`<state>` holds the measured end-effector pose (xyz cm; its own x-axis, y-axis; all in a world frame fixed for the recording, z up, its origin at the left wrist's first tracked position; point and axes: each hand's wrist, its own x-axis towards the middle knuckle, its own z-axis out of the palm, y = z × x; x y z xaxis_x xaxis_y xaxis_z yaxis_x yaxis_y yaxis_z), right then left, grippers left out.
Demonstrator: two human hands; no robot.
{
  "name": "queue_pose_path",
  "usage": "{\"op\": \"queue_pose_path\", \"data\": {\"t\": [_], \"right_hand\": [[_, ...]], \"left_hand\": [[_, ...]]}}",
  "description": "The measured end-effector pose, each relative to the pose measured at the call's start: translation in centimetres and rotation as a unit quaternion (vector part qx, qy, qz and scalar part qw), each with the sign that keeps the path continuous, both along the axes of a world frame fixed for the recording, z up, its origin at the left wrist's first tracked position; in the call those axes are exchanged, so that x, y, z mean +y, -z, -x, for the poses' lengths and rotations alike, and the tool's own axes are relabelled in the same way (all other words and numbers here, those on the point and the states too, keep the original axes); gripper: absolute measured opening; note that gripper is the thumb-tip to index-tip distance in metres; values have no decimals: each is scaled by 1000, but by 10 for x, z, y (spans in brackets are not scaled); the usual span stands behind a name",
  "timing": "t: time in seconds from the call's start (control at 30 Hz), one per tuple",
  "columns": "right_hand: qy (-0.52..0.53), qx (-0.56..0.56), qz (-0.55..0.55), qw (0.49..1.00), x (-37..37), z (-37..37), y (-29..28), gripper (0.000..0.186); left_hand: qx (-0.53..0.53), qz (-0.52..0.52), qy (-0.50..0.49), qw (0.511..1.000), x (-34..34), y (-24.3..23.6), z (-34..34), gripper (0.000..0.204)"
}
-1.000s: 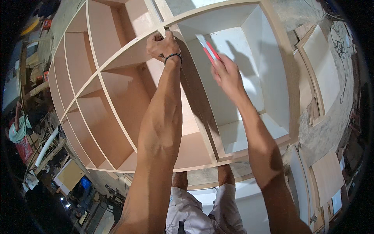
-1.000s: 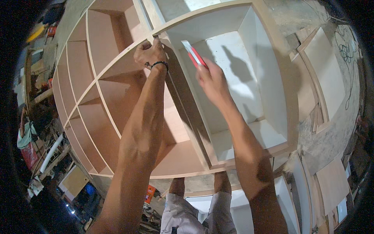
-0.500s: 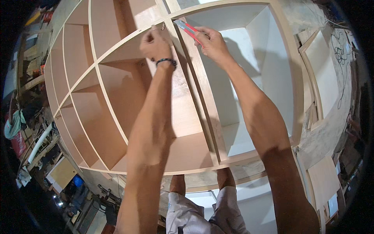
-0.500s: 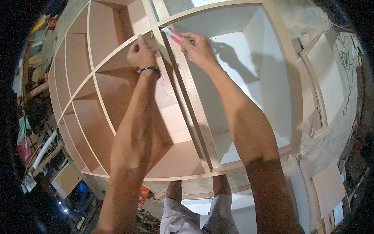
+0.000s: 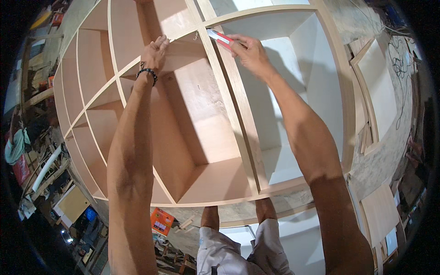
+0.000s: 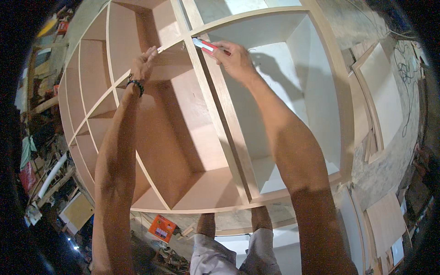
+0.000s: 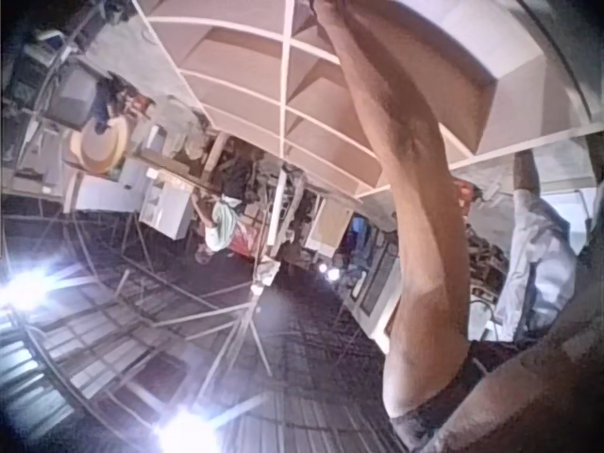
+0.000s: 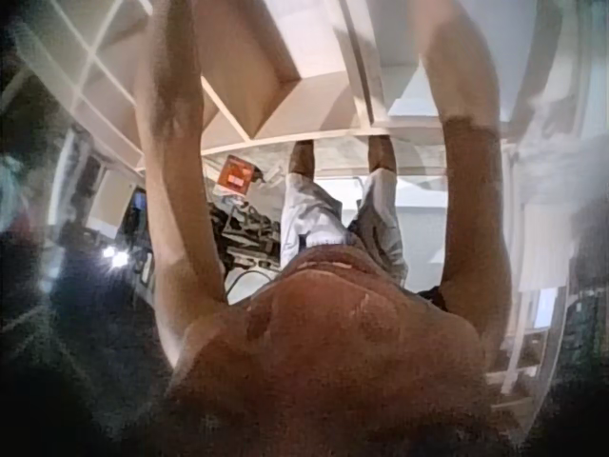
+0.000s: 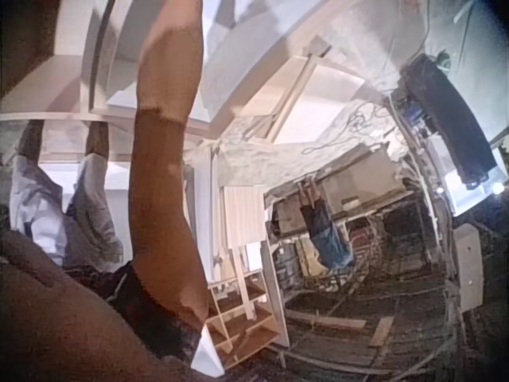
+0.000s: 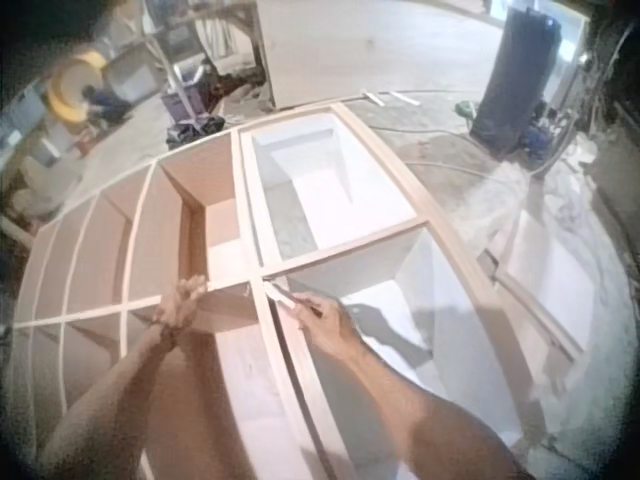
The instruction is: The person trims the edges of a wooden shelving unit using a utility knife and then sands the surfaces and edges with a sanding block.
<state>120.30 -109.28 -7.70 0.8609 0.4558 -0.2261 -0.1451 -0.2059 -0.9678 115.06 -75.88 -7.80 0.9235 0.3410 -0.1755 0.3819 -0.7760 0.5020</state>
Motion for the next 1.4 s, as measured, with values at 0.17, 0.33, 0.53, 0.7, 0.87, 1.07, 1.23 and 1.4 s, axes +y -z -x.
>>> {"op": "queue_pose_path", "data": {"t": [0.17, 0.33, 0.53, 0.7, 0.87, 1.07, 1.23, 1.4], "right_hand": [[-62, -14, 36, 997, -5, -30, -6, 37], [-98, 25, 49, 994, -11, -29, -12, 37], [-125, 37, 25, 991, -27, -27, -9, 32], [-130, 64, 8, 989, -25, -19, -28, 32], [-135, 71, 31, 988, -32, -19, -26, 32], [-162, 59, 48, 984, -36, -20, -25, 33], [-125, 57, -2, 991, -25, -7, -9, 34], [-35, -61, 12, 997, 10, -26, 1, 40]], "left_hand": [[31, 55, 28, 998, 9, -8, -6, 55], [43, 53, 23, 997, 11, -9, -4, 56], [26, 121, 20, 992, 4, -15, -7, 52], [37, 128, 11, 991, 5, -23, -4, 52], [42, 161, -4, 986, -5, -26, -5, 53], [57, 127, 7, 990, -6, -26, -3, 54], [32, 73, 28, 996, 15, -19, 0, 55], [25, 101, 45, 994, 7, -12, -7, 56]]}}
